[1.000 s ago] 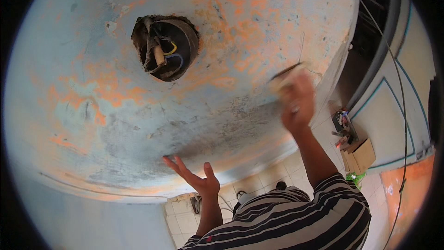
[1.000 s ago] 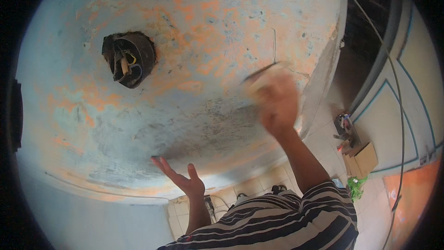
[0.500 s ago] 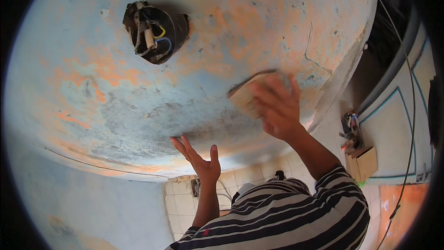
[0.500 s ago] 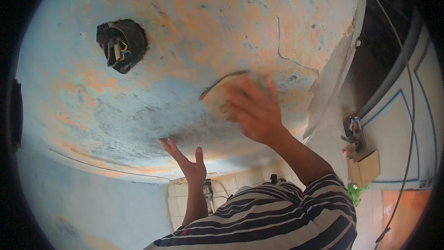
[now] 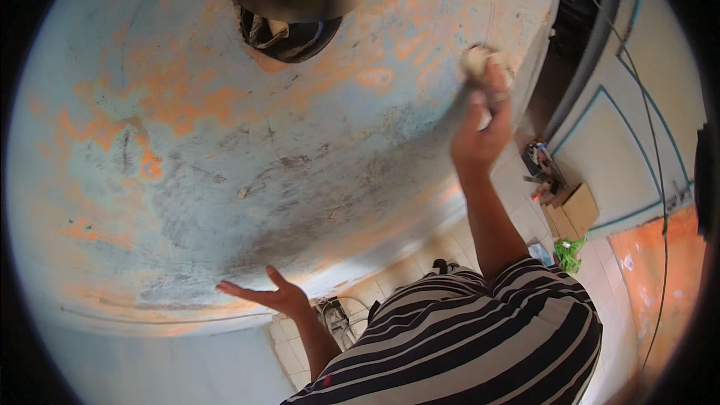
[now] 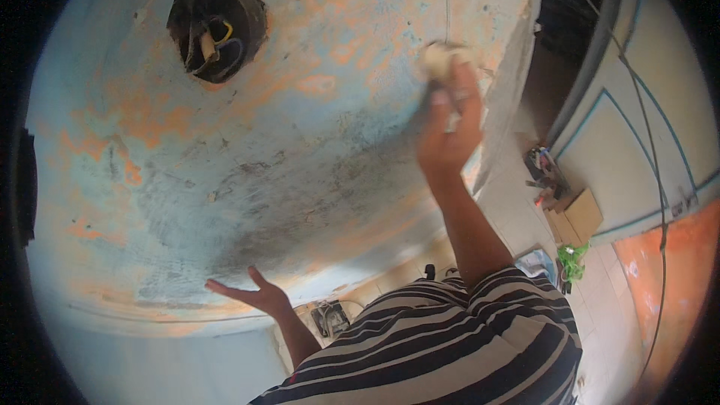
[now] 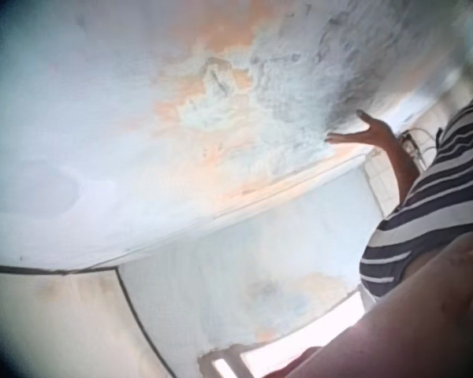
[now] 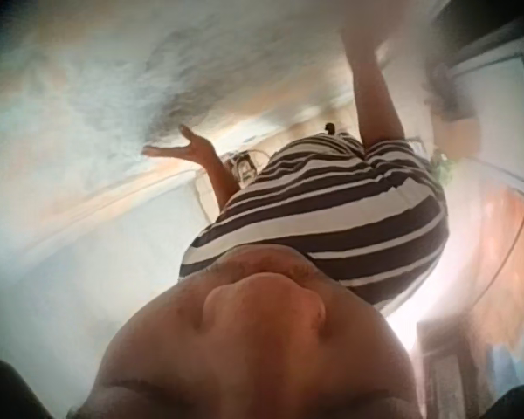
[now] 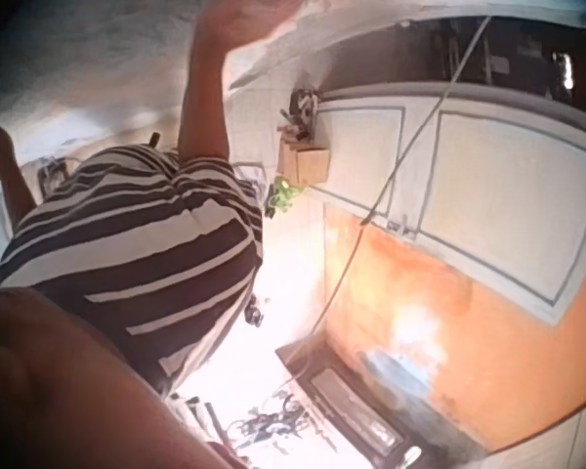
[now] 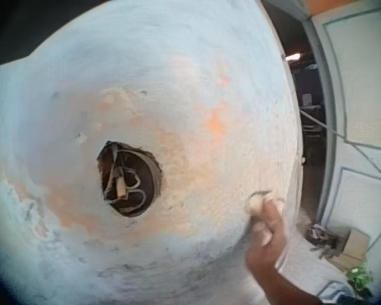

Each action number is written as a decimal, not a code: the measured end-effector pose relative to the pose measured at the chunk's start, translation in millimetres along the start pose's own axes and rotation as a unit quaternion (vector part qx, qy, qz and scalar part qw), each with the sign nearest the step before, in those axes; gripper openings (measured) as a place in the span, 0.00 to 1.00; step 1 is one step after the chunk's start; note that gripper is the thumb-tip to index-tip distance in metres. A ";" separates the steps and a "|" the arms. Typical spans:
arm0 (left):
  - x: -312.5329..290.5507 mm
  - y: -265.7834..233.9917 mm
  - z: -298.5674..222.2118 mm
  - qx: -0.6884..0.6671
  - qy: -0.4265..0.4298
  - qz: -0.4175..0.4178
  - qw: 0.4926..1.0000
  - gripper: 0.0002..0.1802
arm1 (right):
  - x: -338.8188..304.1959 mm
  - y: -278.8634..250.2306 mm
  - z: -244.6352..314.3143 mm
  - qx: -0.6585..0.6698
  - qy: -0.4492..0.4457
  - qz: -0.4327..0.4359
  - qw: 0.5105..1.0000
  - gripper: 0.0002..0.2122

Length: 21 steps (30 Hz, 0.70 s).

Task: The person sands the ceiling with sandpaper by hand.

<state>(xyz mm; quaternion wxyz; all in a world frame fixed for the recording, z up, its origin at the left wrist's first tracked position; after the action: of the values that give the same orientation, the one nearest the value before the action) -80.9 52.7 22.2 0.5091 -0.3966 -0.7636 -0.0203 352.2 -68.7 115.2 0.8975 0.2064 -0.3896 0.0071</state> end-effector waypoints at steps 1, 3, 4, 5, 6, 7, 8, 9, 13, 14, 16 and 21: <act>3.3 -3.0 5.8 0.006 -0.014 0.005 1.000 0.50 | -16.5 6.3 9.3 -0.073 -0.099 0.043 0.991 0.14; 12.6 -6.4 23.9 -0.025 -0.007 0.013 1.000 0.51 | -50.7 25.5 49.3 -0.162 -0.229 0.164 0.946 0.13; 15.2 -4.7 33.5 -0.045 -0.004 0.028 0.999 0.51 | -54.4 27.1 47.2 -0.174 -0.230 0.163 0.943 0.13; 17.8 -2.9 36.7 -0.053 -0.004 0.038 0.998 0.51 | -53.3 25.4 40.1 -0.188 -0.214 0.130 0.950 0.14; 16.9 0.5 34.5 -0.056 0.003 0.049 0.997 0.51 | -51.7 20.0 31.4 -0.205 -0.199 0.097 0.953 0.14; 16.2 3.3 33.7 -0.059 0.011 0.060 0.996 0.51 | -46.0 8.7 7.7 -0.115 -0.046 0.013 0.992 0.15; 16.7 4.0 36.9 -0.066 0.009 0.072 0.995 0.51 | -38.0 2.2 2.4 -0.062 0.044 -0.017 0.997 0.15; 17.5 3.1 39.0 -0.075 0.022 0.073 0.994 0.51 | -43.6 2.5 5.9 -0.092 0.062 -0.003 0.994 0.15; 11.5 7.4 56.9 -0.060 0.078 0.079 0.992 0.51 | -78.5 35.0 60.6 -0.202 -0.246 0.159 0.935 0.15; 11.5 11.9 62.2 -0.068 0.078 0.081 0.991 0.51 | -68.7 37.4 52.1 -0.208 -0.250 0.157 0.933 0.15; 7.4 11.7 62.7 -0.073 0.127 0.085 0.985 0.52 | -31.7 18.3 23.1 -0.215 -0.124 0.027 0.968 0.10; 3.4 4.0 75.7 -0.068 0.138 0.124 0.980 0.51 | -53.9 30.6 47.3 -0.221 -0.084 -0.009 0.972 0.12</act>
<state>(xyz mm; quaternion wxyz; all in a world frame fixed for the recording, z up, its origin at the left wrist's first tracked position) -136.6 90.4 -13.0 0.5803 -0.5152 -0.6275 -0.0631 276.4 -50.5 117.4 0.8850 0.0067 -0.4537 -0.1046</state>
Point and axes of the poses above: each hand's wrist, its own x-axis towards the middle knuckle, its own y-axis out of the palm, z = x × y, the point moved 6 cm from there along x, towards the middle knuckle
